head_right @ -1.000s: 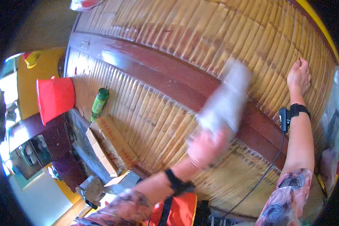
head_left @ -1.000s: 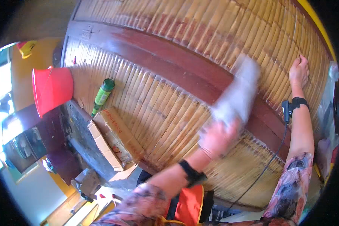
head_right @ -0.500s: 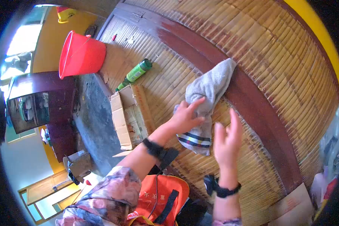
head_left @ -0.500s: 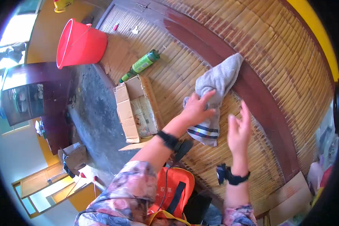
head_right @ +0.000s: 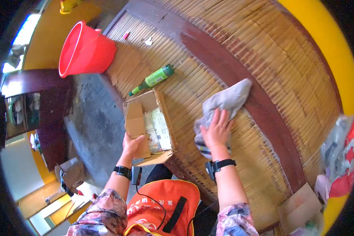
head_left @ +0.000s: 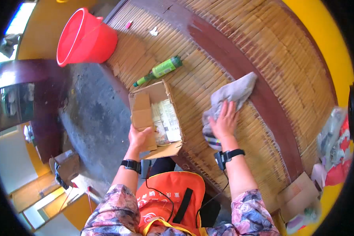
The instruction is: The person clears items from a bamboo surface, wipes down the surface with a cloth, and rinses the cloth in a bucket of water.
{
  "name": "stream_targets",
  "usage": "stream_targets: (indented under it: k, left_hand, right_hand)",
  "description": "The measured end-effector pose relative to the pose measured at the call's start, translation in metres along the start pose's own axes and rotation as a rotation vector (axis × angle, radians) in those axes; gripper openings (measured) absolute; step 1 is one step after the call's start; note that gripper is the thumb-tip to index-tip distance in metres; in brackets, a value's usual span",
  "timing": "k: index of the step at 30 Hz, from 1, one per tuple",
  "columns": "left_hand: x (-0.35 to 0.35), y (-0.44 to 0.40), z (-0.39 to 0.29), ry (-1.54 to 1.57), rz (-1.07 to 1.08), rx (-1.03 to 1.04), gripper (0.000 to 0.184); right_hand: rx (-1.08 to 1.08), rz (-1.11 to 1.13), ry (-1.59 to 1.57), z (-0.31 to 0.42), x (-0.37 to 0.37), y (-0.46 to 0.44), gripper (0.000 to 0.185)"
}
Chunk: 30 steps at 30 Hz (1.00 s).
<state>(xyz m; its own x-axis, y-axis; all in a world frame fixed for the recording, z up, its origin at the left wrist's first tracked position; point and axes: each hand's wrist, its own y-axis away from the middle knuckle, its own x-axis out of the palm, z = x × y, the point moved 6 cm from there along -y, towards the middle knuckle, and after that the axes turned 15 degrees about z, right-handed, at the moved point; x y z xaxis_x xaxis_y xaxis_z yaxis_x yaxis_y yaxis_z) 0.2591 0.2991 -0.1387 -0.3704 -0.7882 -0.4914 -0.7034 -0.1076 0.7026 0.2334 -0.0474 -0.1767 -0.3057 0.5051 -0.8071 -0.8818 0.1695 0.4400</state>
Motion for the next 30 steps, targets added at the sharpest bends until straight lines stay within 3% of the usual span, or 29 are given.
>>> stream_targets:
  k: [1,2,4,5,6,7,8,9,11,12,15,17,18,20,22,24,26,28,29,30]
  left_hand:
    - [-0.005,-0.003,0.012,0.132,-0.001,0.069,0.049]
    - [-0.006,-0.007,0.018,0.263,0.022,0.139,0.044]
    - [-0.008,0.017,-0.02,0.289,0.137,0.174,0.037]
    - [-0.008,0.018,-0.013,0.302,0.1,0.211,0.033]
    - [0.001,0.021,-0.017,0.35,0.156,0.24,0.032]
    - [0.01,0.029,-0.028,0.324,0.297,0.224,0.037]
    - [0.003,0.022,0.0,0.409,0.19,0.287,0.043]
    - [0.002,0.024,0.006,0.323,0.209,0.301,0.045]
    - [-0.001,0.033,-0.001,0.2,0.177,0.324,0.048]
    - [-0.003,0.041,-0.006,0.157,0.129,0.324,0.049]
    - [-0.005,0.062,-0.02,-0.086,0.148,0.342,0.049]
    - [0.029,0.1,-0.058,-0.128,0.211,0.392,0.05]
    - [0.048,0.117,-0.075,-0.095,0.277,0.43,0.05]
    - [0.093,0.136,-0.098,-0.247,0.315,0.52,0.049]
    - [0.171,0.169,-0.15,-0.335,0.45,0.6,0.047]
    - [0.258,0.189,-0.196,-0.435,0.642,0.77,0.048]
    - [0.343,0.21,-0.238,-0.705,0.716,0.764,0.048]
    - [0.435,0.214,-0.26,-0.625,0.928,1.075,0.047]
    - [0.474,0.214,-0.27,-0.541,1.058,1.246,0.045]
    - [0.506,0.221,-0.283,-0.458,1.244,0.986,0.042]
  right_hand:
    - [0.054,0.134,0.065,0.013,-0.002,0.012,0.087]
    - [-0.005,0.098,0.057,0.034,-0.016,0.027,0.078]
    - [-0.222,0.014,-0.225,0.074,-0.039,0.051,0.048]
    - [-0.335,-0.047,-0.38,0.082,-0.022,0.061,0.05]
    - [-0.19,0.224,-0.692,0.082,0.011,0.065,0.052]
    - [-0.059,0.241,-0.99,0.075,0.05,0.069,0.054]
    - [-0.179,0.428,-1.383,0.078,0.097,0.058,0.057]
    - [-0.168,0.506,-1.547,0.081,0.122,0.06,0.057]
    - [-0.147,0.55,-1.475,0.081,0.094,0.078,0.052]
    - [-0.179,0.501,-1.413,0.082,0.12,0.078,0.048]
    - [0.001,0.542,-1.245,0.067,0.076,0.125,0.045]
    - [0.01,0.207,-1.202,0.036,0.054,0.155,0.043]
    - [0.009,0.188,-1.204,0.016,0.043,0.171,0.043]
    - [0.223,0.151,-1.393,-0.037,0.03,0.206,0.039]
    - [0.194,-0.135,-1.483,-0.08,0.007,0.237,0.038]
    - [0.416,-0.26,-1.481,-0.156,-0.023,0.287,0.034]
    - [0.491,-0.523,-1.498,-0.212,-0.036,0.307,0.03]
    - [0.316,-0.844,-1.972,-0.25,-0.064,0.32,0.026]
    - [0.27,-0.969,-1.899,-0.279,-0.062,0.319,0.027]
    - [0.278,-1.026,-1.87,-0.306,-0.052,0.315,0.027]
